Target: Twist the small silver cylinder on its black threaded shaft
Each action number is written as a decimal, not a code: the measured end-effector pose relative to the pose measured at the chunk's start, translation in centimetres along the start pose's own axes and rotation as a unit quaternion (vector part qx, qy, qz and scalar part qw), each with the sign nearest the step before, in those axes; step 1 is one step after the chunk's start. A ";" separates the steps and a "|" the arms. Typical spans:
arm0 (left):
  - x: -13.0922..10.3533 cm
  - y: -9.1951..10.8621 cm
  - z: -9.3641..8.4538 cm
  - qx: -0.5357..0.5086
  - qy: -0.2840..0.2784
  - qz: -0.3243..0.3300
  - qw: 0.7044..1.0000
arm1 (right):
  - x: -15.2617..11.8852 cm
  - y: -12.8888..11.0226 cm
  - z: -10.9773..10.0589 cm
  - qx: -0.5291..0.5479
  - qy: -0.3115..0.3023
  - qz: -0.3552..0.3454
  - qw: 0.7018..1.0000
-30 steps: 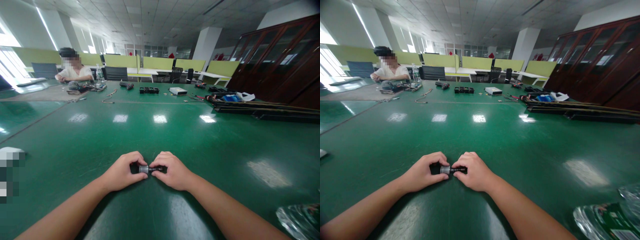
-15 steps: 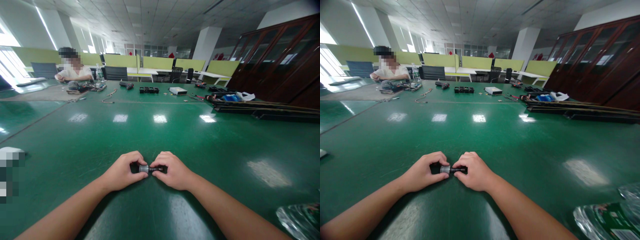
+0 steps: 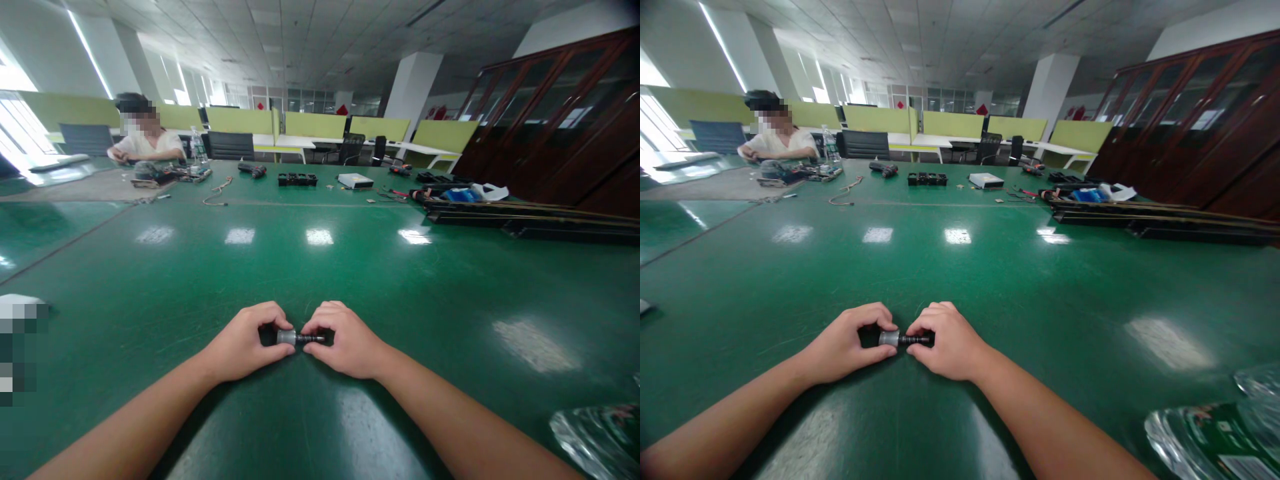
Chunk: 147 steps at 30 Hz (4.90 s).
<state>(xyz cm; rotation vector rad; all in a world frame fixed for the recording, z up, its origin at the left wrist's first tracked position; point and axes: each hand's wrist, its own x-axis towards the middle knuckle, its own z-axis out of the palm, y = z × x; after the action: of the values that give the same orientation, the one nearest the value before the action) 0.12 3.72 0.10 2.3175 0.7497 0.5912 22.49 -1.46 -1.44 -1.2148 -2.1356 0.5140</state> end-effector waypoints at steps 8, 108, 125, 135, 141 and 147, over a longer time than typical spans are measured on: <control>-0.1 0.0 0.0 -0.001 -0.003 0.001 1.000 | -0.1 -0.1 0.0 0.004 0.005 0.002 1.000; -0.1 -0.1 0.0 0.004 -0.005 -0.004 1.000 | -0.2 0.0 0.0 -0.004 -0.008 -0.021 1.000; -0.1 -0.3 0.1 0.008 -0.002 -0.003 1.000 | -0.1 0.1 0.0 -0.006 0.000 -0.001 1.000; -0.1 -0.3 0.1 0.007 -0.002 -0.003 1.000 | -0.2 0.3 -0.1 -0.009 0.016 -0.002 1.000; 0.0 -0.3 0.1 0.006 0.000 -0.004 1.000 | -0.2 0.2 -0.3 -0.010 0.020 0.003 1.000; 0.0 -0.5 0.2 0.009 0.003 -0.013 1.000 | -0.2 1.2 -0.8 -0.007 0.004 0.015 1.000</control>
<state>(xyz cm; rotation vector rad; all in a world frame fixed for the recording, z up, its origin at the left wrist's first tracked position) 0.05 4.00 -0.34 2.3191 0.7894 0.5817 23.86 -1.05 -1.69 -1.2560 -2.1206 0.5065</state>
